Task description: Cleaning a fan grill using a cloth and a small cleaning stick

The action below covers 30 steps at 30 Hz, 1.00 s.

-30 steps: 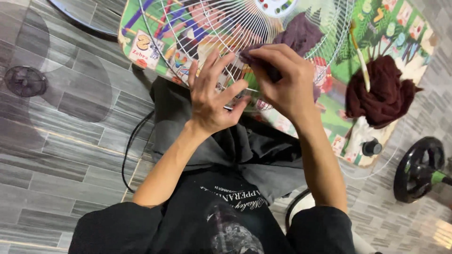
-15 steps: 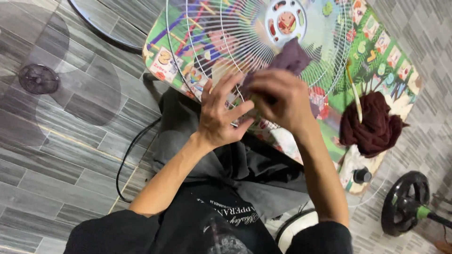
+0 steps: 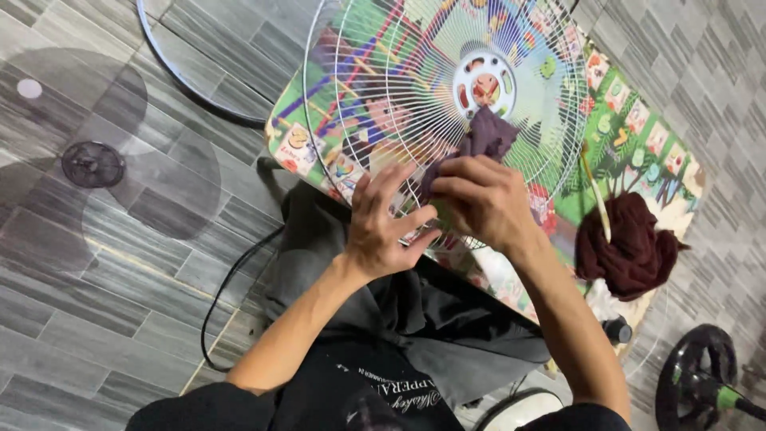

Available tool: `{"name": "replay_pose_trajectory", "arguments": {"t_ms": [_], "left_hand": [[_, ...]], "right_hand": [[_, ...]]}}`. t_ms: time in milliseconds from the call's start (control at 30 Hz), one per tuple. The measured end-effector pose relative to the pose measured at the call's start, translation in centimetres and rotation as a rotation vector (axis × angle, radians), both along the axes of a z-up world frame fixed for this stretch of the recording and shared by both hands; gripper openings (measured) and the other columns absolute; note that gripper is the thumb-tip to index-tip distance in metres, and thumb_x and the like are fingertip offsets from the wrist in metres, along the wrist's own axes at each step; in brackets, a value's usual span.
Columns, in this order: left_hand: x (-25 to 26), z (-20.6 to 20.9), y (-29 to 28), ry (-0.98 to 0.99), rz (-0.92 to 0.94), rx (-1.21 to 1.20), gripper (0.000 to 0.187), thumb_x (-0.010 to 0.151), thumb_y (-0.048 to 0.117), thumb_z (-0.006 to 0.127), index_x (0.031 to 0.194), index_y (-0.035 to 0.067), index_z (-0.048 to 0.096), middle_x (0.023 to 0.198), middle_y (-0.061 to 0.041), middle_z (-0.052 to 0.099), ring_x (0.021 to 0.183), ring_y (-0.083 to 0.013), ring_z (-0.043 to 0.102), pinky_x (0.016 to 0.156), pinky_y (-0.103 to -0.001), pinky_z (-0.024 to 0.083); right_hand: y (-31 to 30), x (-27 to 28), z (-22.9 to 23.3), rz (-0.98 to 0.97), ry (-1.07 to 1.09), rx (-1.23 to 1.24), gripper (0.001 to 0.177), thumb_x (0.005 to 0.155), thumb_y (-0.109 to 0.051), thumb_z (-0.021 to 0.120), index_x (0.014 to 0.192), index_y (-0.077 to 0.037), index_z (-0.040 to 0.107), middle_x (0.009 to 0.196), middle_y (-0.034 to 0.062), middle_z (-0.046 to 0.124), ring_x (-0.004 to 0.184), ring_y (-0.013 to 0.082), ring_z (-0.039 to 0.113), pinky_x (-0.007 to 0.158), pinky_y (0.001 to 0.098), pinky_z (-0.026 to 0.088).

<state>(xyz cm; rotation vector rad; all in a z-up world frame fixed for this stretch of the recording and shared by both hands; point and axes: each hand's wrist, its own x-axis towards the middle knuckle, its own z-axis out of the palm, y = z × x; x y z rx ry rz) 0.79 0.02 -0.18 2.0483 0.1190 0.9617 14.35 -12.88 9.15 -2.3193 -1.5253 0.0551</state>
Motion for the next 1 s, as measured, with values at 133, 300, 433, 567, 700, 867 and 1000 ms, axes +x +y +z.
{"name": "replay_pose_trajectory", "arguments": {"t_ms": [133, 300, 433, 567, 700, 867, 1000], "left_hand": [[-0.4, -0.3, -0.5, -0.012, 0.019, 0.002, 0.029, 0.081, 0.049, 0.080, 0.102, 0.031, 0.072, 0.146, -0.014, 0.054, 0.136, -0.0353, 0.052, 0.119, -0.048, 0.021], [-0.1, -0.4, -0.5, -0.012, 0.029, 0.013, 0.032, 0.078, 0.050, 0.082, 0.102, 0.031, 0.072, 0.144, -0.014, 0.055, 0.134, -0.0360, 0.053, 0.118, -0.049, 0.023], [-0.3, 0.1, -0.2, -0.037, 0.017, 0.002, 0.027, 0.081, 0.047, 0.081, 0.101, 0.030, 0.073, 0.146, -0.015, 0.052, 0.136, -0.0368, 0.050, 0.120, -0.050, 0.022], [0.1, 0.0, 0.2, -0.046, -0.004, 0.016, 0.030, 0.081, 0.046, 0.082, 0.098, 0.024, 0.070, 0.149, -0.017, 0.048, 0.137, -0.0385, 0.048, 0.117, -0.050, 0.025], [-0.3, 0.2, -0.1, -0.036, -0.001, 0.017, 0.030, 0.079, 0.045, 0.084, 0.102, 0.030, 0.073, 0.148, -0.017, 0.048, 0.138, -0.0387, 0.045, 0.118, -0.051, 0.024], [-0.2, -0.3, 0.0, -0.024, -0.005, 0.002, 0.032, 0.076, 0.047, 0.084, 0.101, 0.031, 0.073, 0.148, -0.017, 0.049, 0.137, -0.0383, 0.047, 0.118, -0.052, 0.025], [-0.6, -0.1, -0.3, -0.015, -0.005, 0.012, 0.026, 0.083, 0.048, 0.081, 0.102, 0.031, 0.074, 0.149, -0.017, 0.048, 0.138, -0.0377, 0.047, 0.118, -0.051, 0.023]], "right_hand": [[0.9, 0.5, 0.3, -0.187, 0.133, 0.102, 0.023, 0.095, -0.005, 0.068, 0.114, -0.015, 0.077, 0.109, 0.0055, 0.074, 0.095, 0.0332, 0.073, 0.078, 0.0426, 0.058], [1.9, -0.5, 0.4, 0.020, 0.089, 0.071, 0.024, 0.090, -0.004, 0.068, 0.109, -0.015, 0.078, 0.113, 0.0091, 0.076, 0.090, 0.0354, 0.071, 0.076, 0.0436, 0.057], [2.2, 1.7, 0.8, -0.031, -0.066, 0.029, 0.034, 0.093, -0.002, 0.063, 0.122, -0.013, 0.076, 0.132, 0.0069, 0.072, 0.085, 0.0360, 0.070, 0.068, 0.0441, 0.056], [2.5, -0.4, 0.7, 0.096, 0.085, 0.078, 0.037, 0.082, -0.001, 0.066, 0.114, -0.016, 0.078, 0.121, 0.0061, 0.077, 0.078, 0.0349, 0.071, 0.067, 0.0407, 0.055], [0.6, 1.1, 0.4, 0.040, -0.013, 0.055, 0.029, 0.097, -0.005, 0.062, 0.119, -0.016, 0.077, 0.124, 0.0071, 0.076, 0.077, 0.0345, 0.071, 0.064, 0.0424, 0.055], [-0.4, -0.3, 1.8, 0.088, -0.018, 0.024, 0.027, 0.097, -0.009, 0.054, 0.109, -0.016, 0.078, 0.117, 0.0076, 0.074, 0.082, 0.0322, 0.070, 0.068, 0.0398, 0.056], [-1.8, 0.2, 2.0, 0.036, -0.082, -0.003, 0.026, 0.104, -0.012, 0.053, 0.116, -0.015, 0.076, 0.114, 0.0090, 0.070, 0.087, 0.0333, 0.069, 0.072, 0.0420, 0.057]]}}
